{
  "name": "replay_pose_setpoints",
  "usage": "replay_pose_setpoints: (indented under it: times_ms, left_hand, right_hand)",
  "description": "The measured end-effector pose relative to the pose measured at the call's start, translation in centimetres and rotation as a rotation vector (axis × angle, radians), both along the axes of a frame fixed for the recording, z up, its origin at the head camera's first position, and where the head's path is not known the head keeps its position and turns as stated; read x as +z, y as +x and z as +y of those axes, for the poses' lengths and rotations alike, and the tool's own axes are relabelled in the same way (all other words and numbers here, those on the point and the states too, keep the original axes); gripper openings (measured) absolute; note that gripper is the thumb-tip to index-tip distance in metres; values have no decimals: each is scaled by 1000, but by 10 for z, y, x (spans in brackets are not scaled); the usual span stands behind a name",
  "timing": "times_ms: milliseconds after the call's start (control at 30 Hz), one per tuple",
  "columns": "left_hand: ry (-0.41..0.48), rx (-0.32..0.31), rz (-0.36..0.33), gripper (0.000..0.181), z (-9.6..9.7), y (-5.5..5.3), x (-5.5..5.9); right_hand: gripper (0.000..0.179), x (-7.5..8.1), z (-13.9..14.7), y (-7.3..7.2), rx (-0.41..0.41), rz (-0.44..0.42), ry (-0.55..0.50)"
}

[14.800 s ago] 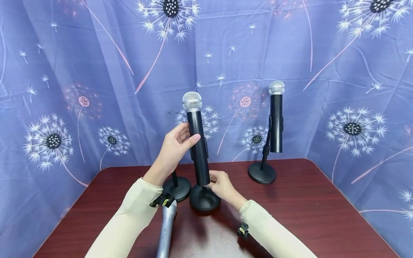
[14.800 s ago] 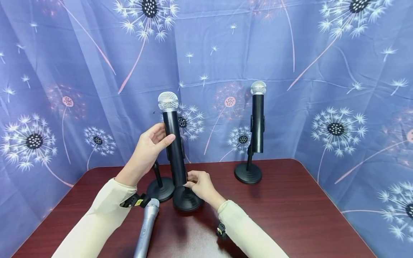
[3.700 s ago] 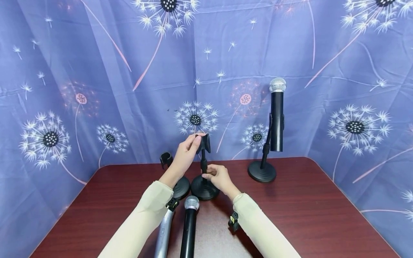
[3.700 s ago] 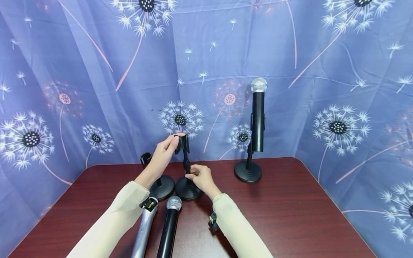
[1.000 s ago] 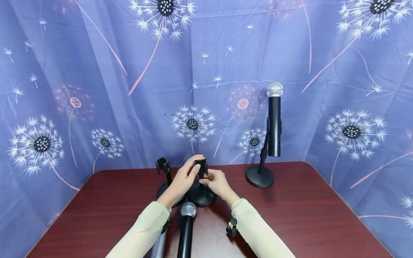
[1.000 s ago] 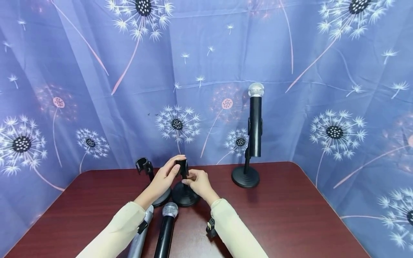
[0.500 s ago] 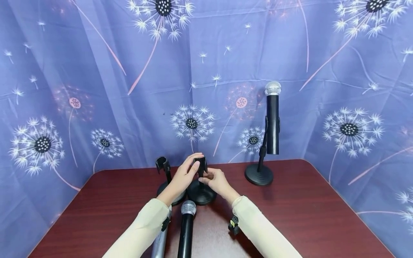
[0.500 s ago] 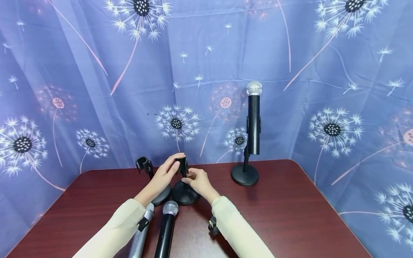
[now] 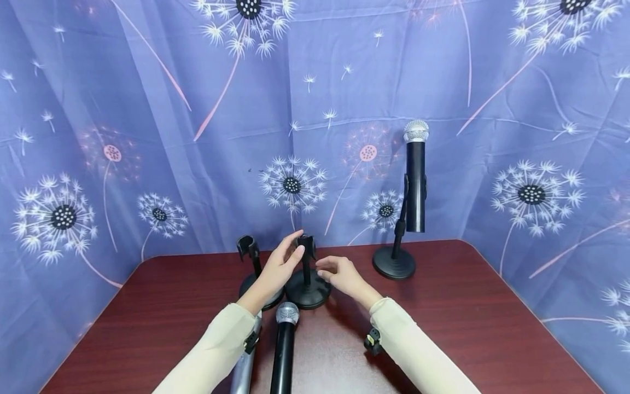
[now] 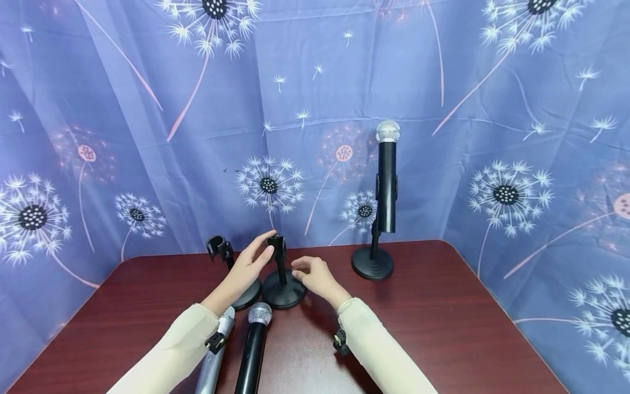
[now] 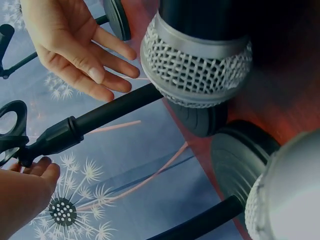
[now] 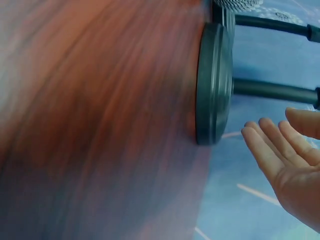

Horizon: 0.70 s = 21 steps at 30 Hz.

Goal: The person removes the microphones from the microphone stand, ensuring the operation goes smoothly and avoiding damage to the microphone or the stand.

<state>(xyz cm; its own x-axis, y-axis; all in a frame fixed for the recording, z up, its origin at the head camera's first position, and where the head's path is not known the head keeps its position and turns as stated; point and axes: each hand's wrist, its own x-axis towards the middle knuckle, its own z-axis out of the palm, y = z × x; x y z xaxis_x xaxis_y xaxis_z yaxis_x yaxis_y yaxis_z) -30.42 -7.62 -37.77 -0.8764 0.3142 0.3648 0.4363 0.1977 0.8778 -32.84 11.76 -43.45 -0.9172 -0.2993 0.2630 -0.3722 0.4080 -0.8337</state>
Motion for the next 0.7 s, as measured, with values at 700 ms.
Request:
replay_pose_setpoints:
  times_ms: [700]
  left_hand:
    - [78,42,-123,47,-11,20,-12]
  right_hand:
    - [23,5,67,1,-173,-19,-298]
